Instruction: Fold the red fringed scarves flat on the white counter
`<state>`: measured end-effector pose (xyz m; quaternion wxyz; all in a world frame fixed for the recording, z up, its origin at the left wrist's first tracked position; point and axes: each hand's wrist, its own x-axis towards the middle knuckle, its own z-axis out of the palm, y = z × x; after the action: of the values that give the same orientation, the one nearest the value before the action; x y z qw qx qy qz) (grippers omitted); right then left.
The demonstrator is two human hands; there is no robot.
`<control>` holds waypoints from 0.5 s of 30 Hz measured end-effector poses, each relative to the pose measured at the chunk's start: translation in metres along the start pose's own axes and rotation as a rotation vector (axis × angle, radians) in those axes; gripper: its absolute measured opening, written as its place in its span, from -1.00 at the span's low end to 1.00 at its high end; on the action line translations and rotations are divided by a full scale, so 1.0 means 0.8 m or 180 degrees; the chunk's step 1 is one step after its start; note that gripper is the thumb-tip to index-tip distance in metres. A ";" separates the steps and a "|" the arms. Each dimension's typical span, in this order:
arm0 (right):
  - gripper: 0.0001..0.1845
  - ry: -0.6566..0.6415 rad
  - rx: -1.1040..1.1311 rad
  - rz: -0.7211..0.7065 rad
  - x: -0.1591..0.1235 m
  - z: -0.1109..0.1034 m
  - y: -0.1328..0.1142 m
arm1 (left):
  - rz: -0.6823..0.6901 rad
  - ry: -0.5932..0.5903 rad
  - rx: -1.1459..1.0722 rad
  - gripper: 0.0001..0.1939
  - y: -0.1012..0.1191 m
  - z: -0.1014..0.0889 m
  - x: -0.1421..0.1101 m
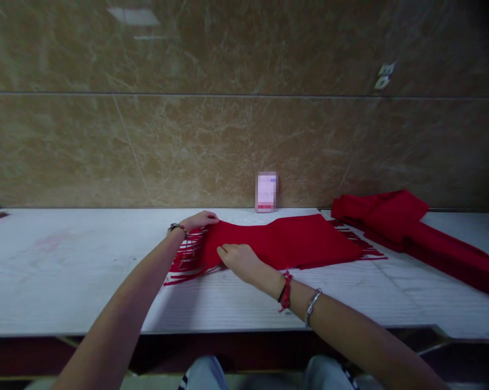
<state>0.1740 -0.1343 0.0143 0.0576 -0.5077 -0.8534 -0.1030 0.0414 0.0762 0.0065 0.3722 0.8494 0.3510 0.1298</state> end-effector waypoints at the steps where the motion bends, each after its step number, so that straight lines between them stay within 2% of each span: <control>1: -0.73 0.0051 0.0037 0.0103 -0.003 -0.009 0.009 | -0.0005 0.0053 -0.0319 -0.69 0.010 -0.001 0.001; 5: -0.64 0.0386 0.0149 0.0490 -0.027 -0.049 0.055 | -0.0005 0.0376 -0.1350 -0.69 0.071 -0.005 0.023; 9: -0.55 0.0786 0.0084 0.0895 -0.072 -0.089 0.116 | 0.0347 0.0311 -0.1822 -0.79 0.166 0.004 0.069; 12: -0.47 0.1115 0.0032 0.1247 -0.119 -0.111 0.165 | 0.0612 0.0141 -0.1888 -0.84 0.239 0.024 0.115; 15: -0.40 0.1394 0.0170 0.1618 -0.168 -0.112 0.208 | 0.0629 -0.0053 -0.1773 -0.83 0.290 0.062 0.163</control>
<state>0.3839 -0.1933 0.0933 0.2768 -0.6685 -0.6692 -0.1695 0.2752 0.0287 0.1349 0.5794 0.7456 0.2143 0.2498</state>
